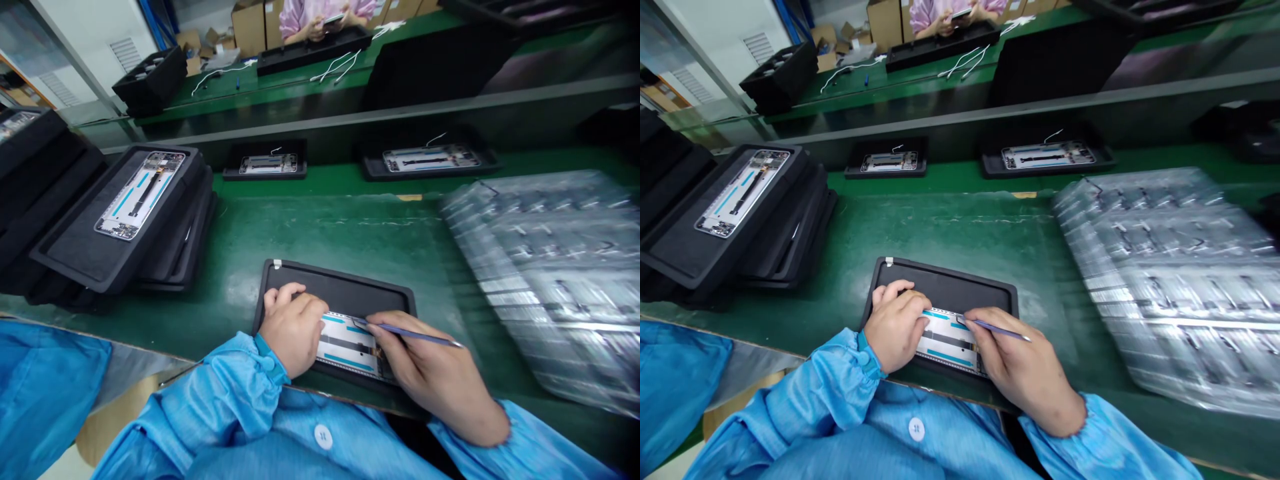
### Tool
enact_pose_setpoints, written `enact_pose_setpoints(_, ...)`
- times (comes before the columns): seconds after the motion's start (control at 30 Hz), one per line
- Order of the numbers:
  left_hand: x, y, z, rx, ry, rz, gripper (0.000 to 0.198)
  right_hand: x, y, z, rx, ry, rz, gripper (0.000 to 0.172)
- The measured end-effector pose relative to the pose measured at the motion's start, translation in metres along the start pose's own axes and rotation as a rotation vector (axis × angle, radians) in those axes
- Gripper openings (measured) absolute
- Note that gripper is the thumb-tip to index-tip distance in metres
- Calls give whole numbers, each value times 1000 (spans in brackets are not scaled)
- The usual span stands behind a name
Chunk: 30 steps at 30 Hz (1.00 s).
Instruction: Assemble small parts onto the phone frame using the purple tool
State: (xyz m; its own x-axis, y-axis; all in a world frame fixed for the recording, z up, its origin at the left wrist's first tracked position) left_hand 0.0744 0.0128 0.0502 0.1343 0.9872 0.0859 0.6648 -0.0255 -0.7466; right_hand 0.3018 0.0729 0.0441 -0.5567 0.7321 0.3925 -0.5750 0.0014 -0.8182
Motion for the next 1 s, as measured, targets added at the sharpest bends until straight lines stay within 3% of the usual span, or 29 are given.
enact_pose_setpoints(0.3, 0, 1, 2, -11, -2, 15, 25, 0, -5, 1, -10, 85, -25, 16)
enact_pose_setpoints(0.83, 1, 1, 0, -13, -2, 18, 25, 1, -1, 3, 5, 59, -31, 14)
enact_pose_setpoints(0.93, -2, 1, -2, -22, 27, -35, 25, -1, -7, 4, 21, 38, -72, 11)
enact_pose_setpoints(1.0, -7, -3, -1, -21, 41, -137, 24, -11, -16, -1, 37, 40, -97, 9)
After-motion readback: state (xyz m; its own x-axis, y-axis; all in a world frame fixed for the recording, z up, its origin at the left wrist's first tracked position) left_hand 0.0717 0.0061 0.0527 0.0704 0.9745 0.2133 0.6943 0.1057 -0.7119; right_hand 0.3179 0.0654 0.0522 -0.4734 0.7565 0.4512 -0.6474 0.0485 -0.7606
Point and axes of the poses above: each hand's wrist, its own x-axis towards the middle knuckle, its own y-axis out of the palm, z = x × y, the point moved 1 cm from there along x, towards the middle knuckle, and after that the axes turned 9 degrees about -x, right-handed, at the moved point
